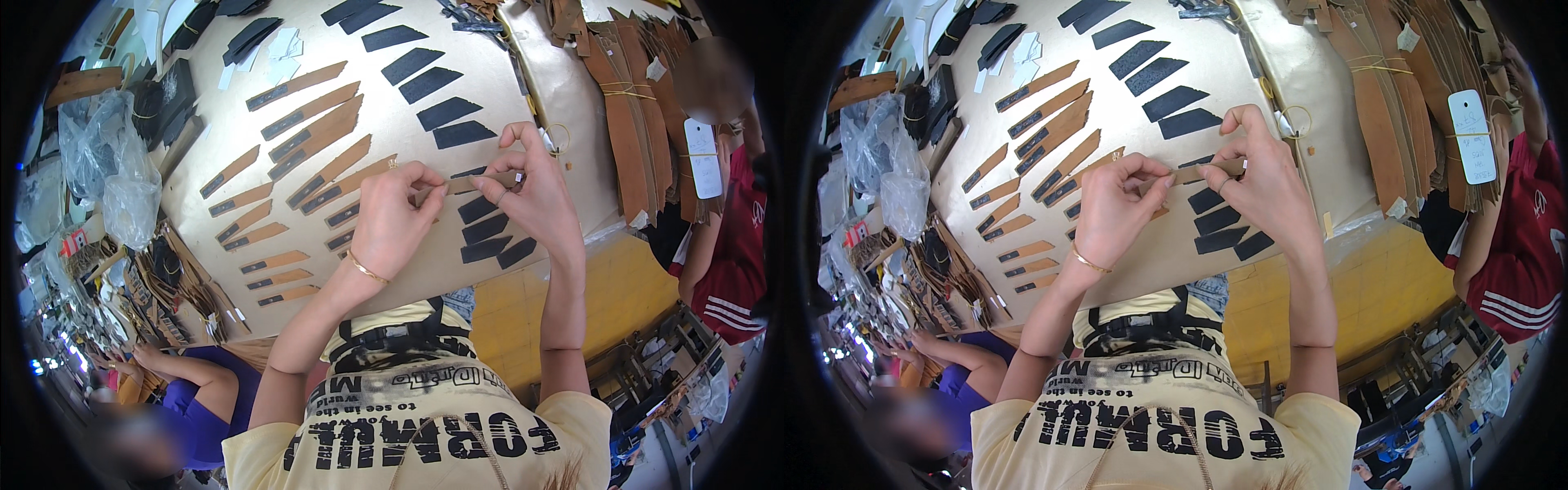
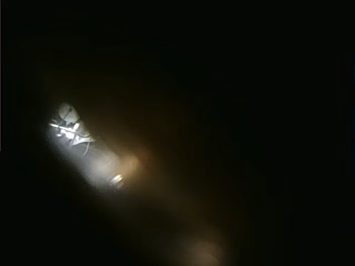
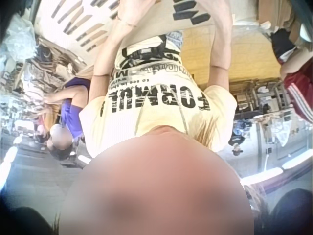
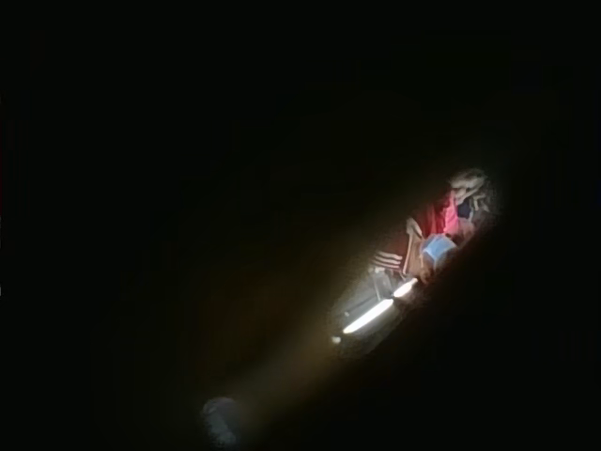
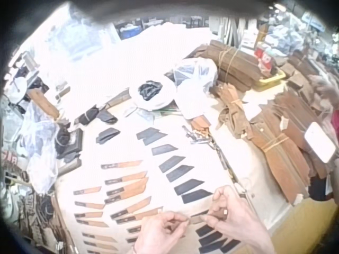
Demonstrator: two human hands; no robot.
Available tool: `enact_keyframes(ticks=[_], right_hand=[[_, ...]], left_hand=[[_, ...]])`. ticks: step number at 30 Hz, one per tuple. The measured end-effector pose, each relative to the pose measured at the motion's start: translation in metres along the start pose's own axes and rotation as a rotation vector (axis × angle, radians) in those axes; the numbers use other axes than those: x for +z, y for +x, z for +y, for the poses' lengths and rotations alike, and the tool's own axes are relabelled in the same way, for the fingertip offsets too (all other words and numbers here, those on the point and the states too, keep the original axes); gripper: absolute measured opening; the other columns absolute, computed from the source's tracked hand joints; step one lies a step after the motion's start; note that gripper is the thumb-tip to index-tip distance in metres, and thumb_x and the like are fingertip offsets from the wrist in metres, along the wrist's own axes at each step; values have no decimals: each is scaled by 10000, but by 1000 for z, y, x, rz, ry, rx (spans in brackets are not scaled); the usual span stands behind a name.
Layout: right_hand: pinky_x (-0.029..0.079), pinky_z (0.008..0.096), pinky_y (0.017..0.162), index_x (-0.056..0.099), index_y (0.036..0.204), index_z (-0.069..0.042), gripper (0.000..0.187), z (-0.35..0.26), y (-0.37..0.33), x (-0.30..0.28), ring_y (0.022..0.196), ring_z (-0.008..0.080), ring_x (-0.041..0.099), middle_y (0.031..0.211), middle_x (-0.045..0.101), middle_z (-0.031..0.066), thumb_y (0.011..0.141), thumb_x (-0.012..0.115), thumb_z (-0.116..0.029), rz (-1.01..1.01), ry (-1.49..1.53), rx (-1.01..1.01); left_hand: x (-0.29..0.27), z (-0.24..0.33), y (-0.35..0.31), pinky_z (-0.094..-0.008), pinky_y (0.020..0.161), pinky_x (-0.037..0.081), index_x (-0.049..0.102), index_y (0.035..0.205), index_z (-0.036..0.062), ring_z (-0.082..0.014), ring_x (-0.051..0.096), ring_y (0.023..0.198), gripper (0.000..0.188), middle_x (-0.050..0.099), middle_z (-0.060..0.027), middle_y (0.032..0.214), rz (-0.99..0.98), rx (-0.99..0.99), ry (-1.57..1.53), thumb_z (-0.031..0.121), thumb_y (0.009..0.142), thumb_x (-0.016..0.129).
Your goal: The person repeatedly picks up small black and tan leather pieces from a table, aligns them, and presses them together by hand. They continue this process for multiple pairs, placing the assembled pieces back on the table.
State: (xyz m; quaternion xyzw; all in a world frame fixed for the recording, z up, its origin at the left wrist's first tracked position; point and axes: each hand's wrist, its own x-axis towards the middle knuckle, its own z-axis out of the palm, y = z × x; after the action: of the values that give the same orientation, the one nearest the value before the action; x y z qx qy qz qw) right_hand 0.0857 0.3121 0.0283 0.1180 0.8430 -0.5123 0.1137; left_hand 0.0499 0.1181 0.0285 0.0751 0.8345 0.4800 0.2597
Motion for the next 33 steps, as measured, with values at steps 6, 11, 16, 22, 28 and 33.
enact_keyframes(ticks=[6, 11, 16, 22, 28, 33], right_hand=[[387, 215, 508, 417, 1075, -72, 449, 4, 1, 1, 565, 54, 502, 707, 669, 23, 807, 777, -67, 25, -23, -38], [427, 243, 556, 434, 1090, -63, 448, -5, -2, 3, 603, 106, 555, 712, 657, 43, 797, 773, -57, 50, -38, 20], [483, 233, 616, 452, 1128, -51, 449, -3, -12, -7, 654, 121, 619, 752, 660, 67, 802, 758, -20, 103, 83, 170], [492, 222, 617, 419, 1177, -64, 455, 21, -13, -14, 690, 79, 605, 790, 678, 58, 845, 727, -20, 116, 318, 138], [482, 237, 666, 521, 1039, -53, 308, -9, -23, 1, 694, 102, 603, 832, 624, 7, 820, 716, 42, 282, -91, -105], [472, 256, 693, 544, 968, -47, 251, -29, -41, 11, 700, 117, 585, 835, 601, 27, 807, 716, 37, 71, 62, -201]], left_hand=[[2, -2, -2, -194, 502, 470, 704, 916, -52, -64, 651, 572, 106, 709, -72, 711, 1, 7, 13, 42, 868, 699], [9, -3, -4, -334, 584, 514, 686, 908, -11, -250, 657, 652, 86, 665, -143, 755, 61, 118, 85, 24, 829, 679], [17, 0, -11, -438, 662, 540, 677, 938, 11, -372, 655, 744, 114, 627, -186, 858, 74, 191, 248, 25, 830, 646], [18, 2, -12, -428, 663, 541, 686, 947, 12, -367, 650, 728, 126, 620, -181, 843, 77, 235, 330, 15, 828, 645], [21, 3, -15, -415, 655, 537, 669, 977, 24, -350, 648, 719, 193, 614, -171, 877, 45, 218, 467, -25, 792, 640], [21, 5, -18, -435, 627, 542, 596, 950, -12, -394, 649, 735, 150, 565, -215, 928, 45, 305, 487, -9, 801, 576]])
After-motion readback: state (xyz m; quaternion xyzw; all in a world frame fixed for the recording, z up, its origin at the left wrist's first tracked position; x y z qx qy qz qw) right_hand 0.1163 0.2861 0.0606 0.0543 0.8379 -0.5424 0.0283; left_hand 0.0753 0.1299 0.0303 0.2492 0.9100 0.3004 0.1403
